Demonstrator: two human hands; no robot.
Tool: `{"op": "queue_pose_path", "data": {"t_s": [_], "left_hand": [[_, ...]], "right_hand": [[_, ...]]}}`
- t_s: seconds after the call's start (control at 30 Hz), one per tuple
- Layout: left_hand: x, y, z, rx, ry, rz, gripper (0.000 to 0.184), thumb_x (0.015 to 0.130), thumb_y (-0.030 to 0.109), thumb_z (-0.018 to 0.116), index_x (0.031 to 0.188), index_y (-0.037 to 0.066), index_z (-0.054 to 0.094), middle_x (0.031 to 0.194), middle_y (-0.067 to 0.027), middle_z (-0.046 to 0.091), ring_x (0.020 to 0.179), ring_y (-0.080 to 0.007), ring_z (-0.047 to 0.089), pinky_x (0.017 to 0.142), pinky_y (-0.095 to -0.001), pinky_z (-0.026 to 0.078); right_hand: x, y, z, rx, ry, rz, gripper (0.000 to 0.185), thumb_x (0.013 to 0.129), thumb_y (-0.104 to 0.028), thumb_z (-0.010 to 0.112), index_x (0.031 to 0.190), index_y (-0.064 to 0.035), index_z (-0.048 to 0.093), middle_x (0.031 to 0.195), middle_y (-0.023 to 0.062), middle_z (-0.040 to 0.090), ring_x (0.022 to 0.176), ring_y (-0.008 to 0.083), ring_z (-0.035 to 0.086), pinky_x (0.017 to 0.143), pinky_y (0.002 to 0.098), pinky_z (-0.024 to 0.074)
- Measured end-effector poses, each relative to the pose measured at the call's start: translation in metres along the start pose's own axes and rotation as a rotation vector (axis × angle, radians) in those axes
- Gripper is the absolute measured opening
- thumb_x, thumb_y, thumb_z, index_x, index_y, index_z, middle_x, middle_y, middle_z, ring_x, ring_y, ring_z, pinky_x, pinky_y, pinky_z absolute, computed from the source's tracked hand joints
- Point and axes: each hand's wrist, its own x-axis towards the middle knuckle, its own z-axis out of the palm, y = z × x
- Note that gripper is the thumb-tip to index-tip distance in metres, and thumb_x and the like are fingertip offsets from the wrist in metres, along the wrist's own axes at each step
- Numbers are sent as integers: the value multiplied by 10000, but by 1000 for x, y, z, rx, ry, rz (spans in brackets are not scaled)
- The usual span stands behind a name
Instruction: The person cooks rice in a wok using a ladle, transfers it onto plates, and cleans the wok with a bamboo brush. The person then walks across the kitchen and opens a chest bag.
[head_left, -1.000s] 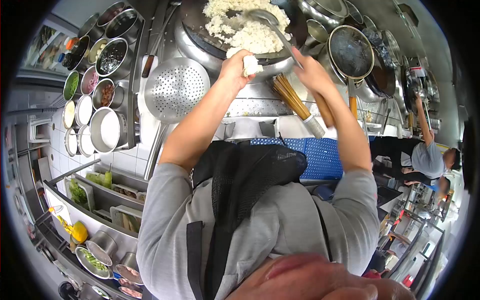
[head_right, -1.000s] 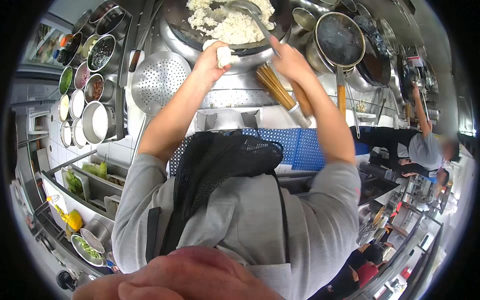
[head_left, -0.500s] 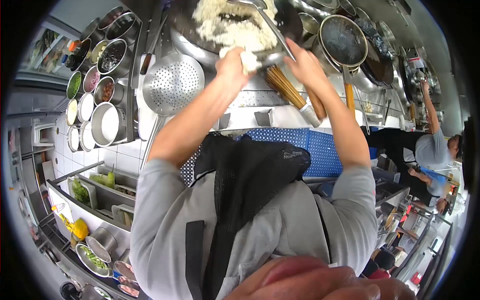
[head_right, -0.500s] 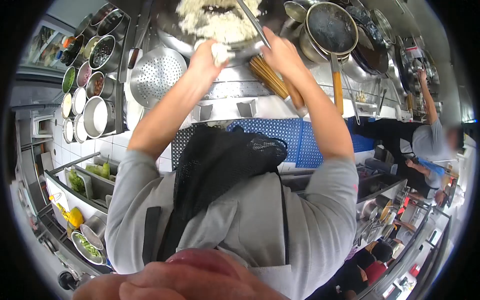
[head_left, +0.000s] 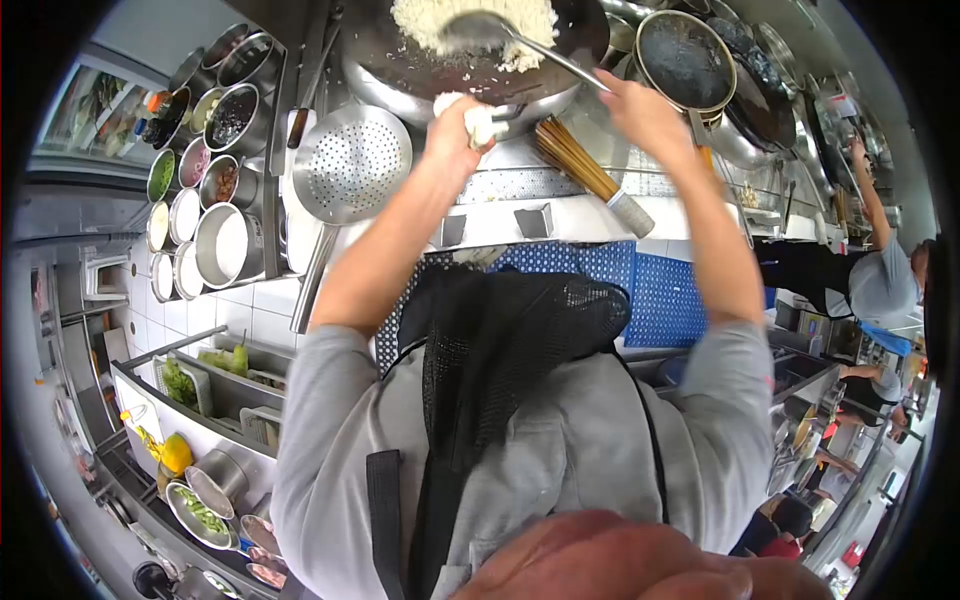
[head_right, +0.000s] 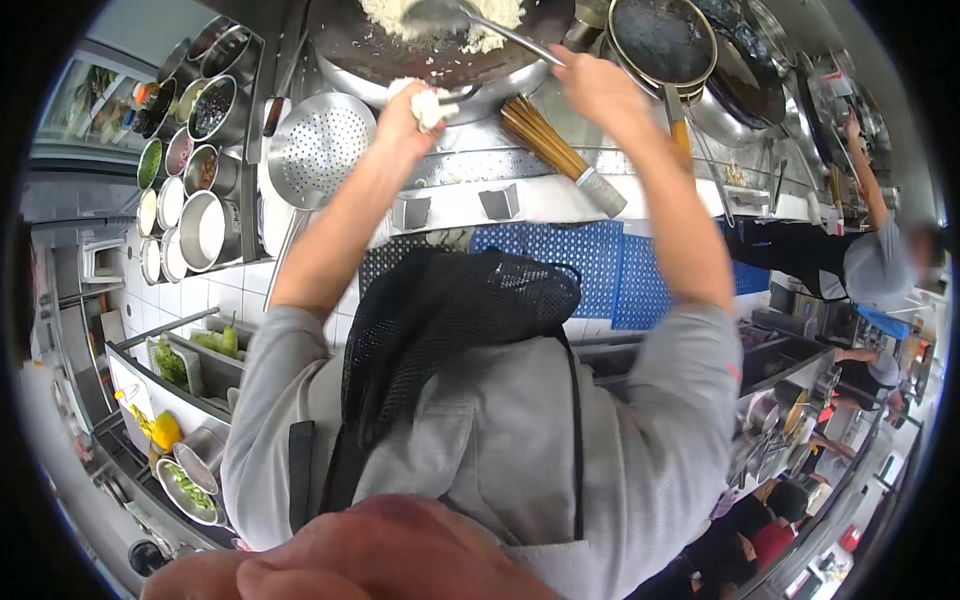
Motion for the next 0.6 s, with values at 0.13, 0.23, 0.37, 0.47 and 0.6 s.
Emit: {"op": "queue_pose_path", "data": {"t_s": [0.13,0.23,0.37,0.47,0.6], "left_hand": [[-43,-27,-37,35,5,23,67,884,189,524,873,134,560,742,-93,596,646,-241,613,460,-355,475],[-43,30,2,-124,12,-83,90,868,214,552,856,126,567,734,-90,611,615,-219,609,379,-330,448],[29,38,1,51,-22,40,161,923,248,496,892,105,564,739,-68,611,643,-216,606,389,-261,401],[-25,72,37,28,52,-182,169,944,247,453,878,130,556,713,-34,583,582,-180,561,382,-301,400],[52,12,-33,55,-9,-9,94,838,161,550,918,110,559,803,-73,628,678,-247,626,427,-321,438]], "right_hand": [[-19,-24,18,101,281,-25,416,966,-289,500,1382,-270,505,828,254,651,814,461,627,736,544,477],[-62,-31,5,198,146,43,391,963,-251,518,1352,-228,552,854,257,661,770,450,639,712,519,506],[-63,-5,-46,204,33,-142,357,967,-244,522,1314,-195,589,864,239,669,798,413,649,724,482,503],[-69,-17,-113,5,-352,74,370,960,-260,540,1321,-190,585,838,205,670,845,338,670,748,461,493],[4,-8,-6,-11,43,-53,328,951,-262,527,1241,-165,646,798,224,664,714,378,662,675,470,515]]}}
